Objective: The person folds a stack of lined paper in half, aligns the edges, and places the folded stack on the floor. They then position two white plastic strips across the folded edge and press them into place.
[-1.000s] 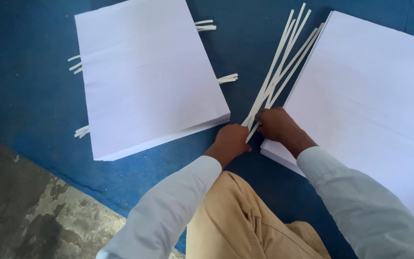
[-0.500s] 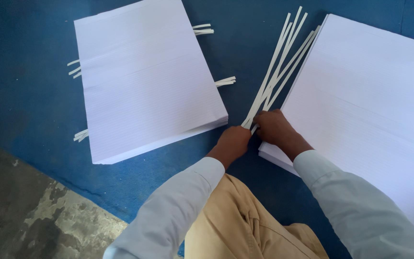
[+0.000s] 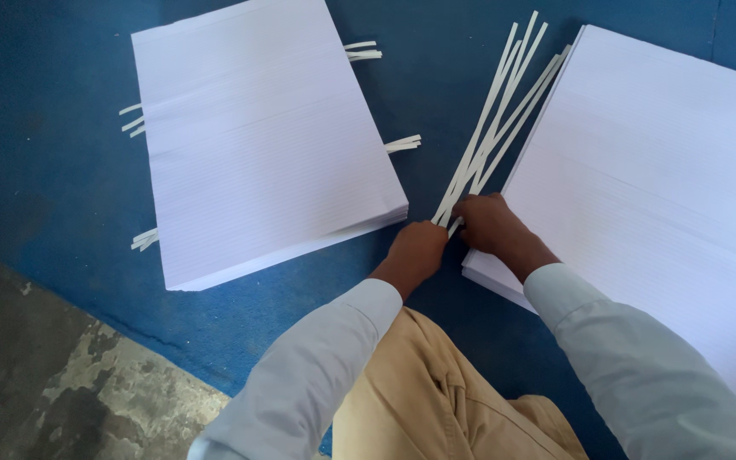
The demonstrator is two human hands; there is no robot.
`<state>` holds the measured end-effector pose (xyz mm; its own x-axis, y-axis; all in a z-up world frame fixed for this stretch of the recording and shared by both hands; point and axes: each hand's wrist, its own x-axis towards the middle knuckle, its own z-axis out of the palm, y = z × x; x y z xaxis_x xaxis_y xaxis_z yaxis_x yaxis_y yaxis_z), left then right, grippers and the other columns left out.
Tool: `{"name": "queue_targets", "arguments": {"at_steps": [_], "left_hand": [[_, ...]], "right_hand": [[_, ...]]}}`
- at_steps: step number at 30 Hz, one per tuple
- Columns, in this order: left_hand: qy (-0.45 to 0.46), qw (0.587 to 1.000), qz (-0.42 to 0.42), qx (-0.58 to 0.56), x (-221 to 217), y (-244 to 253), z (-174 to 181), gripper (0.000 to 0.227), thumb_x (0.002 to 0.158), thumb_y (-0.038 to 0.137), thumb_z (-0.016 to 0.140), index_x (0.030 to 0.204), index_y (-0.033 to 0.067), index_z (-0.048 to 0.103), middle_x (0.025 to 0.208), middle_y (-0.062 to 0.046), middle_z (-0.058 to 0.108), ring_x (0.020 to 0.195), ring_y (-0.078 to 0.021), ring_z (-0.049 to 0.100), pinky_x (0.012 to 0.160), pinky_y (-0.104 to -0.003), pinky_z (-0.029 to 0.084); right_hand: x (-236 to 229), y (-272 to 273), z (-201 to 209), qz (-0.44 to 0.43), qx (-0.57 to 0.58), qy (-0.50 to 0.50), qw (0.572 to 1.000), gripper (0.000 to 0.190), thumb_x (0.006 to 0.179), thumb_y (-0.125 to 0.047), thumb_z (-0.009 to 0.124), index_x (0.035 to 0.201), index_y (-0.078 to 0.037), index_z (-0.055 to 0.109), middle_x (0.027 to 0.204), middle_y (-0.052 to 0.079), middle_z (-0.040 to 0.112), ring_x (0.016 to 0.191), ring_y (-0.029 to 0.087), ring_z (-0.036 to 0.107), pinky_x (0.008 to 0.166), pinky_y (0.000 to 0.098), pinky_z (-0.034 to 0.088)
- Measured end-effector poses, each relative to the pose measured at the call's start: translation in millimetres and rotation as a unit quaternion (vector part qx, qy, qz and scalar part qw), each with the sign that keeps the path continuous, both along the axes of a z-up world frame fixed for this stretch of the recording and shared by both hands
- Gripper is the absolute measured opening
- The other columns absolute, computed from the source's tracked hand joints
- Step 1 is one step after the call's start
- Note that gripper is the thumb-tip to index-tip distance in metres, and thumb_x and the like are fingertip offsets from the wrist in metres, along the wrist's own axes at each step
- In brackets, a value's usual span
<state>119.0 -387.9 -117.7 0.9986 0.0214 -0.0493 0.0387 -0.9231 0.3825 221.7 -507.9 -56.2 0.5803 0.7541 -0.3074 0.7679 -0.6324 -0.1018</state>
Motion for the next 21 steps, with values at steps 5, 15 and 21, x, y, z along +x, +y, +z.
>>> {"name": "queue_targets", "arguments": {"at_steps": [5,15,21], "left_hand": [[0.003,0.998,0.036,-0.055,-4.1,-0.2,26.6,0.014,0.085,0.01,0.069,0.096,0.0038,0.075,0.093,-0.019,0.074,0.087,-0.0356,0.074,0.08,-0.044,0.059],[-0.085,0.968,0.14,-0.192,-24.7,13.4,94.9,0.017,0.084,0.019,0.073,0.081,0.0016,0.07,0.076,-0.017,0.074,0.07,-0.0293,0.073,0.071,-0.041,0.059],[-0.113,0.895,0.249,-0.353,-38.3,74.7,124.2,0.02,0.089,0.022,0.071,0.08,0.0041,0.069,0.07,-0.01,0.073,0.054,-0.0144,0.072,0.048,-0.025,0.057]], "right_hand": [[-1.0,1.1,12.6,-0.001,0.019,0.018,1.0,0.023,0.087,-0.016,0.076,0.11,-0.019,0.078,0.138,0.009,0.06,0.133,0.03,0.05,0.112,0.0447,0.04],[10.9,0.7,54.0,0.107,0.085,-0.055,0.989,0.01,0.089,-0.011,0.07,0.097,-0.012,0.076,0.15,0.01,0.049,0.151,0.03,0.025,0.119,0.0551,0.024],[30.0,-5.6,69.2,0.109,0.168,-0.061,0.978,0.012,0.091,-0.016,0.069,0.1,-0.012,0.077,0.142,0.008,0.061,0.149,0.032,0.036,0.119,0.0537,0.03]]}}
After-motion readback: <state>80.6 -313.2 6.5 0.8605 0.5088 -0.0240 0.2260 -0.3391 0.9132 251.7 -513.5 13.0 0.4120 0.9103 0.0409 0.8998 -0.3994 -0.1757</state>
